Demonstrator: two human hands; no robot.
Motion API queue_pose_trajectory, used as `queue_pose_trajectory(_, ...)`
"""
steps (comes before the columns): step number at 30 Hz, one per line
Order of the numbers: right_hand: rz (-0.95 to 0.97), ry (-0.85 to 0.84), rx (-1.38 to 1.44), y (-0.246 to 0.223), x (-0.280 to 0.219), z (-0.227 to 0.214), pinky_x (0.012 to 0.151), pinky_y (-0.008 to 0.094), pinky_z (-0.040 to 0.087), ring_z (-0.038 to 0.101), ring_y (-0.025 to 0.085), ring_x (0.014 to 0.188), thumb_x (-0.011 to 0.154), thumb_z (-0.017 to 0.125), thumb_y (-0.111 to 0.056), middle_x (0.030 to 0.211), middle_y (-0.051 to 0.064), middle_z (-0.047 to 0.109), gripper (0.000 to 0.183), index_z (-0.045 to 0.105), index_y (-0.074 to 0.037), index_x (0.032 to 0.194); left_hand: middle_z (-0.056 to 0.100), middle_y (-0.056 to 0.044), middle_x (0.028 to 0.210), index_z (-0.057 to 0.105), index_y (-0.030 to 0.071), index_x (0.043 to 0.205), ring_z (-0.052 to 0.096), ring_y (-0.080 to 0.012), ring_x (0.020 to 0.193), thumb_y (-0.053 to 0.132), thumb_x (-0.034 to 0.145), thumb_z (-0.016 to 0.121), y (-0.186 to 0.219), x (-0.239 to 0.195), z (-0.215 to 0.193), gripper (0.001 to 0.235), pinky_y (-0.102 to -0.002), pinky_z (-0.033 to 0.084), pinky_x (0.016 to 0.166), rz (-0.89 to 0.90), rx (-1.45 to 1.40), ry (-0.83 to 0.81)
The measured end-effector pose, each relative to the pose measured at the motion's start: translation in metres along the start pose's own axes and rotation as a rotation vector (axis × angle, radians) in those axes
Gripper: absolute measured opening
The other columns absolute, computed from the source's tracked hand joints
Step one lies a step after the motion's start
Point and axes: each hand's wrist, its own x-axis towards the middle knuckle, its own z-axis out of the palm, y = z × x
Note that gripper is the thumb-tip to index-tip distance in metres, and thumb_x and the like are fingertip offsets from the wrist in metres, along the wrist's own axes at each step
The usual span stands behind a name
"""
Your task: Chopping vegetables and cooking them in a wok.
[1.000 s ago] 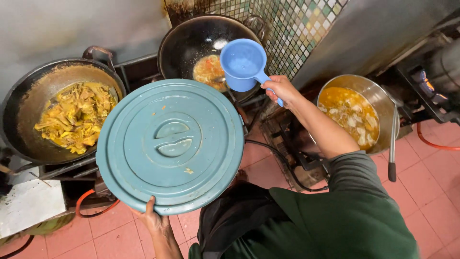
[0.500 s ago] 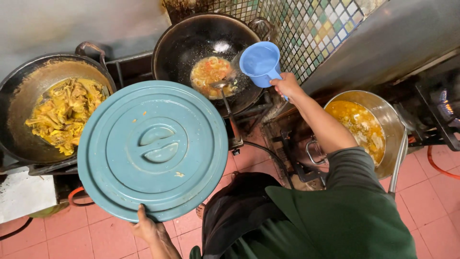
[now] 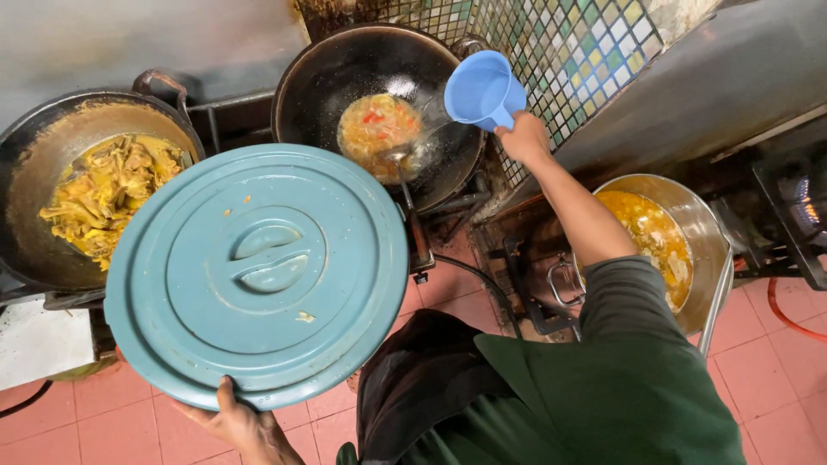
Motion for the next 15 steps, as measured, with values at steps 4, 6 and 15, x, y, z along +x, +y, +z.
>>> queue_pose_trajectory(4,0.018,0.0,-0.084,-0.022,0.003,-0.011,0.084,0.053,0.053,0.068,0.043,0.1,0.093,0.071,-0.027,0.109,0.03,0.07,0.054,0.059,0.007,0.133,0.033,-0.021,0.178,0.017,0.013,0.176,0.044,-0.0369,0.16,-0.015,0.099,0.049,0.033,-0.018,0.014,0.087,-0.051,0.04,0.127,0.104,-0.015,-0.047)
queue_pose_trajectory(6,-0.004,0.013,-0.109,-0.022,0.013,-0.007,0.084,0.053,0.054,0.069,0.043,0.099,0.094,0.07,-0.027,0.107,0.03,0.07,0.054,0.059,0.009,0.132,0.034,-0.018,0.173,0.013,0.018,0.171,0.047,-0.0349,0.153,-0.01,0.098,0.048,0.059,-0.032,0.031,0.085,-0.049,0.046,0.116,-0.005,0.012,0.043)
queue_pose_trajectory(15,-0.206,0.154,-0.316,-0.037,0.059,0.014,0.072,0.054,0.056,0.071,0.046,0.084,0.096,0.07,-0.025,0.089,0.03,0.071,0.049,0.059,0.012,0.124,0.033,-0.018,0.176,0.01,0.025,0.17,0.046,-0.0367,0.155,-0.001,0.112,0.044,0.046,-0.06,-0.015,0.072,-0.05,0.051,0.112,0.013,-0.031,0.078)
